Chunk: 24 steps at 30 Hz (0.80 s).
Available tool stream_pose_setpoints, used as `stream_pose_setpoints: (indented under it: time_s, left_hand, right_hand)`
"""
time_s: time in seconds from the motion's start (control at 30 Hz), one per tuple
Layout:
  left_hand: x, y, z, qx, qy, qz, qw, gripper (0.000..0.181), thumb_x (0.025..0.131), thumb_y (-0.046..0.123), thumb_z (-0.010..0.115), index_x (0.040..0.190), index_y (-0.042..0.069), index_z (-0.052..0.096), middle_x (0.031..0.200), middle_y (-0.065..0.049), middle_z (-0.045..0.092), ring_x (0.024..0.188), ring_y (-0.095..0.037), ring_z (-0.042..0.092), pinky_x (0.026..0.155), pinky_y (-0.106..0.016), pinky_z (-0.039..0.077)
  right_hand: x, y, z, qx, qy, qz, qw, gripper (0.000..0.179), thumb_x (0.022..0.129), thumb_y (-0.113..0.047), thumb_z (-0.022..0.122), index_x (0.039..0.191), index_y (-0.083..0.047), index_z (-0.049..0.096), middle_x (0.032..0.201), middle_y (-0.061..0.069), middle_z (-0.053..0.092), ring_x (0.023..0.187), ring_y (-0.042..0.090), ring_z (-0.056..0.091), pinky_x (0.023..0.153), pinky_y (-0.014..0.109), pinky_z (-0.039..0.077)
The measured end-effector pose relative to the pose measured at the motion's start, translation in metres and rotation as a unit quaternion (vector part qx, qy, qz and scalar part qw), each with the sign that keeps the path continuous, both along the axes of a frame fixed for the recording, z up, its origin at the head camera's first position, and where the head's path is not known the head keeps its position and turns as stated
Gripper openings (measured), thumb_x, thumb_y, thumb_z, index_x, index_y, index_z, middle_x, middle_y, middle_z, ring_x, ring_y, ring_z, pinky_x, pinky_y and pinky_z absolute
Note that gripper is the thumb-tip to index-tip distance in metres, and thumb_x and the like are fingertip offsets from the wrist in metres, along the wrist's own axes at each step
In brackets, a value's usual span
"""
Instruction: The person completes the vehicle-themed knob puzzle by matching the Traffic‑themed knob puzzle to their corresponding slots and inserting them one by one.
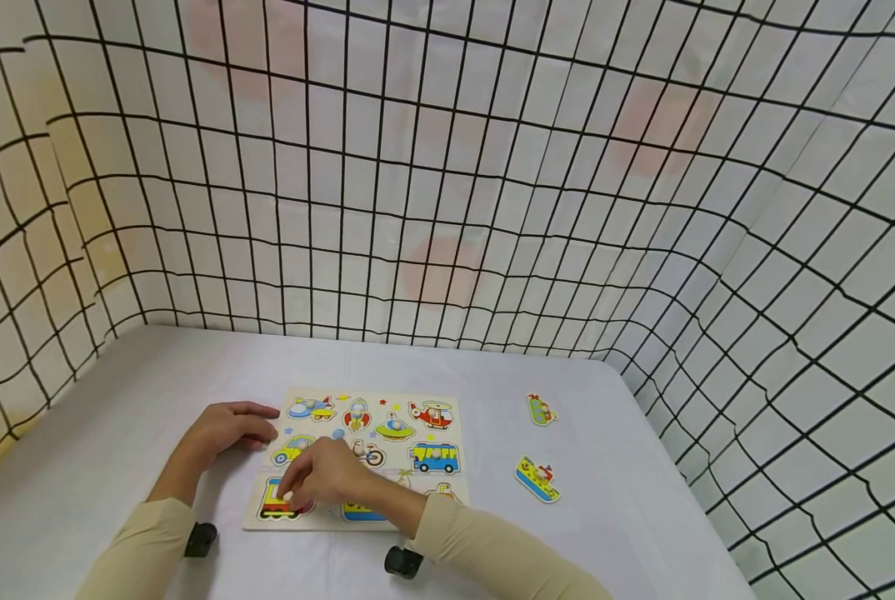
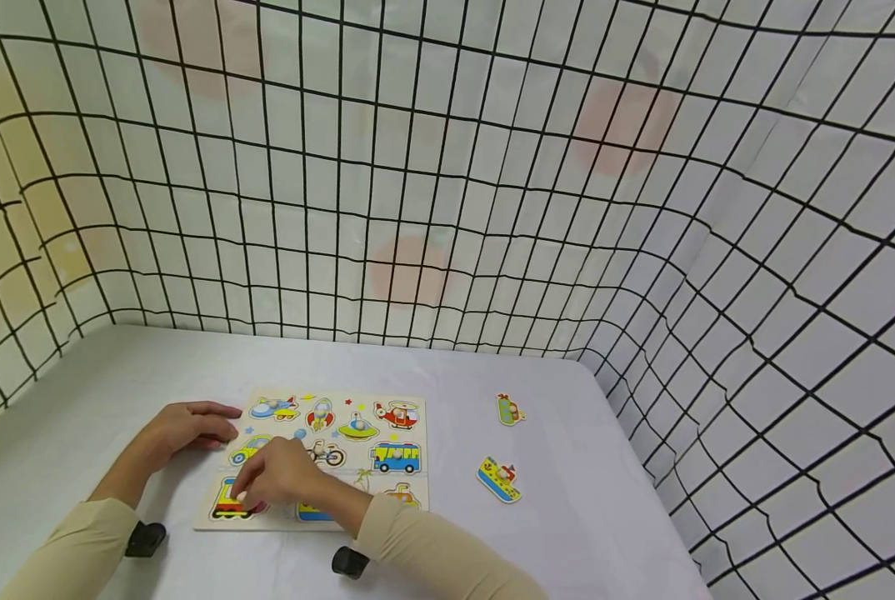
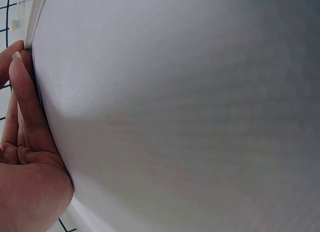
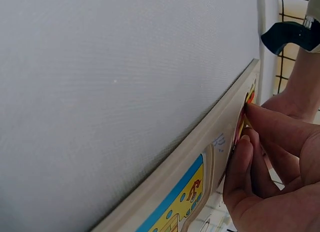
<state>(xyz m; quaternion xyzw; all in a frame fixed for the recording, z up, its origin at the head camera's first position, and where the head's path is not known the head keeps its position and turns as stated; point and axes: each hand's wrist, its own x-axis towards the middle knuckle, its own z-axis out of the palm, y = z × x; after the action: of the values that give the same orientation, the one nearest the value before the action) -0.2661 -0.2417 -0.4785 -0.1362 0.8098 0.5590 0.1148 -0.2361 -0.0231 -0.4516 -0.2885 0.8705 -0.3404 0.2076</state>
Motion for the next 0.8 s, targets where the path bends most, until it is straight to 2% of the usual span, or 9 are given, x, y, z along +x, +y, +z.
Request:
stream_pose_setpoints:
  time_s: [0.43, 0.57, 0.8]
  left_hand:
    - [0.000, 0.001, -0.002, -0.004, -0.002, -0.001, 1.0000, 0.047, 0.083, 0.020, 0.078, 0.126, 0.003, 0.070, 0.086, 0.003, 0.074, 0.065, -0.013, 0.065, 0.068, -0.025, 0.052]
    - [-0.001, 0.001, -0.003, -0.008, -0.001, -0.001, 1.0000, 0.047, 0.083, 0.020, 0.078, 0.126, 0.003, 0.070, 0.086, 0.003, 0.074, 0.065, -0.014, 0.065, 0.068, -0.025, 0.052]
    - [0.000, 0.001, 0.000, -0.014, -0.002, -0.005, 0.9999, 0.049, 0.085, 0.021, 0.077, 0.128, 0.001, 0.068, 0.086, 0.002, 0.073, 0.066, -0.014, 0.065, 0.068, -0.025, 0.051]
  right_hand:
    - [-0.001, 0.003, -0.001, -0.009, -0.001, 0.001, 1.0000, 0.014, 0.076, -0.008, 0.087, 0.087, -0.016, 0.083, 0.066, -0.014, 0.069, 0.063, -0.007, 0.057, 0.062, 0.012, 0.040]
    - [-0.004, 0.009, 0.003, -0.013, -0.009, -0.015, 0.9998, 0.018, 0.075, -0.008, 0.087, 0.089, -0.019, 0.082, 0.066, -0.015, 0.067, 0.063, -0.004, 0.057, 0.056, 0.015, 0.038]
    - [-0.016, 0.028, 0.010, -0.029, -0.030, -0.047, 0.9980, 0.018, 0.079, -0.009, 0.085, 0.095, -0.017, 0.081, 0.072, -0.008, 0.068, 0.065, 0.004, 0.057, 0.055, 0.019, 0.041]
